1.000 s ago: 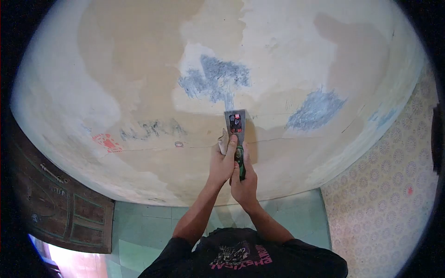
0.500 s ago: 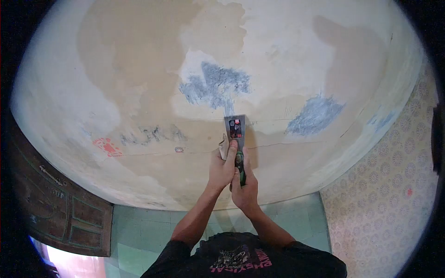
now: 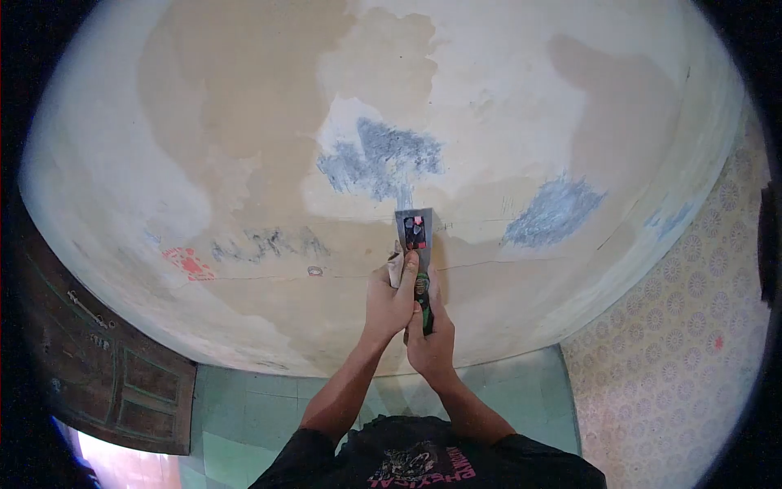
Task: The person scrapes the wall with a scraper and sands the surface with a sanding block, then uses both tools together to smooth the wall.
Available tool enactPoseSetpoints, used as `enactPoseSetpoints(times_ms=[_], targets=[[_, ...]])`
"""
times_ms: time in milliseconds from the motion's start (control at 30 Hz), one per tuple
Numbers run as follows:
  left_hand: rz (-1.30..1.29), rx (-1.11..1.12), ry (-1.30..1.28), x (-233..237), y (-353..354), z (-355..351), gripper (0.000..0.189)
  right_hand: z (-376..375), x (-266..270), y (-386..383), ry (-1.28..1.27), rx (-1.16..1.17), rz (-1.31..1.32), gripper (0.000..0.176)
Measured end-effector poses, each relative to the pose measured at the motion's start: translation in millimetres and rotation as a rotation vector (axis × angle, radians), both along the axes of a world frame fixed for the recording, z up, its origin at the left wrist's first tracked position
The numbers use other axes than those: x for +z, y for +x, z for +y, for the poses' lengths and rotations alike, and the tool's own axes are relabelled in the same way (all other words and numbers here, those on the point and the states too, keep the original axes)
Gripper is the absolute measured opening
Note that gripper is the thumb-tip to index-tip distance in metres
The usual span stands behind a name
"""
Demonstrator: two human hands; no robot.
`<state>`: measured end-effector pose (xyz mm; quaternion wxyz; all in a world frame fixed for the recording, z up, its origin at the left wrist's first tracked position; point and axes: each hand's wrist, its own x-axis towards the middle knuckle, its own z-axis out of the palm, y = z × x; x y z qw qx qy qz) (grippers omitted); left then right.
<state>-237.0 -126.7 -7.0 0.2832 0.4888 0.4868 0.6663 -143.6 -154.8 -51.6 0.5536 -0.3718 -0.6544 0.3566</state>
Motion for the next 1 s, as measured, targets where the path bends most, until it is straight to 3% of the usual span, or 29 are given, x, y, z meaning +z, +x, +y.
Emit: enactPoseSetpoints(times_ms=[400, 833, 1000], targets=[[0.1, 0.05, -0.122, -4, -5, 2, 0.039, 4, -1, -2, 0.011, -0.015, -0.016, 0.057], [0.051, 0.056, 0.035, 15, -5, 4, 0.038, 5, 14, -1, 0.034, 0.035, 0.006, 0.06], [0.165, 0.088, -0.009, 20, -9, 3, 0.037, 11, 14, -5, 0.035, 0.025, 0.014, 0.061]])
